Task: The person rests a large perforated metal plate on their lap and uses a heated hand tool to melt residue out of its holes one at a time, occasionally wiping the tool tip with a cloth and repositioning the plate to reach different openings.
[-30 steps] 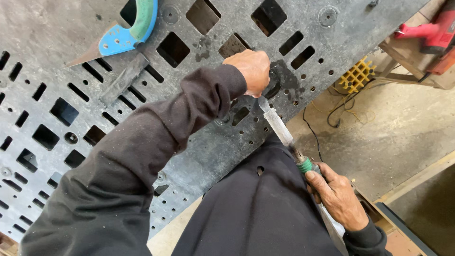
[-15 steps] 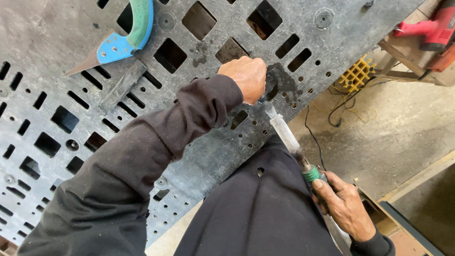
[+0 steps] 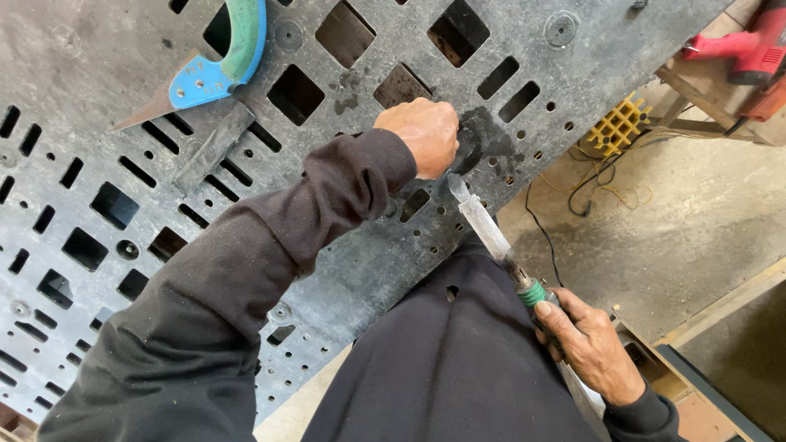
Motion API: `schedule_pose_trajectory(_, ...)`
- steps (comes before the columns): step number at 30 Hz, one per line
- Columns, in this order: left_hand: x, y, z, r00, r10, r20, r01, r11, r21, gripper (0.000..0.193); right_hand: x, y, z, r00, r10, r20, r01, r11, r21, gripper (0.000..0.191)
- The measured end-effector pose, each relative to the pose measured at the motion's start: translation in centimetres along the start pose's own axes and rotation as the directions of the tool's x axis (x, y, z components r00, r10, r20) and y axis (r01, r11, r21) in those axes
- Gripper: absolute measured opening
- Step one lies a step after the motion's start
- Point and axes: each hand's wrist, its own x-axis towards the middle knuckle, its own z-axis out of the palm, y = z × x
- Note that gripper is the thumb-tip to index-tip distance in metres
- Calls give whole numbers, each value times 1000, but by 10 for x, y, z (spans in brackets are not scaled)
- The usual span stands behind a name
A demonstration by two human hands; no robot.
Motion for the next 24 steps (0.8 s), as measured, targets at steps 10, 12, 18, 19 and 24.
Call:
schedule_pose_trajectory(10,0,-1,9,993,3,-114,-8,999,-42,23,8,7,-10,1000,-13,-23,12,1000,-25,33)
schedule_pose_trajectory(12,-1,3,5,995,-75,-60,72,996,-45,19,18,18,-13,965,-262,-10,259,958,-120,34)
schedule_pose_trajectory(18,-9,6,-8,999,-7,-37,5,998,-63,24,45,37,-4,980,-65,-187,86,991,106,31)
schedule_pose_trajectory(19,-11,6,-9,999,-6,-44,3,997,-71,23,45,34,-2,974,-79,-214,106,987,120,32)
schedule_pose_trajectory(24,-17,9,-10,994,14,-108,-23,997,-78,20,38,21,3,947,-120,-298,171,974,151,34)
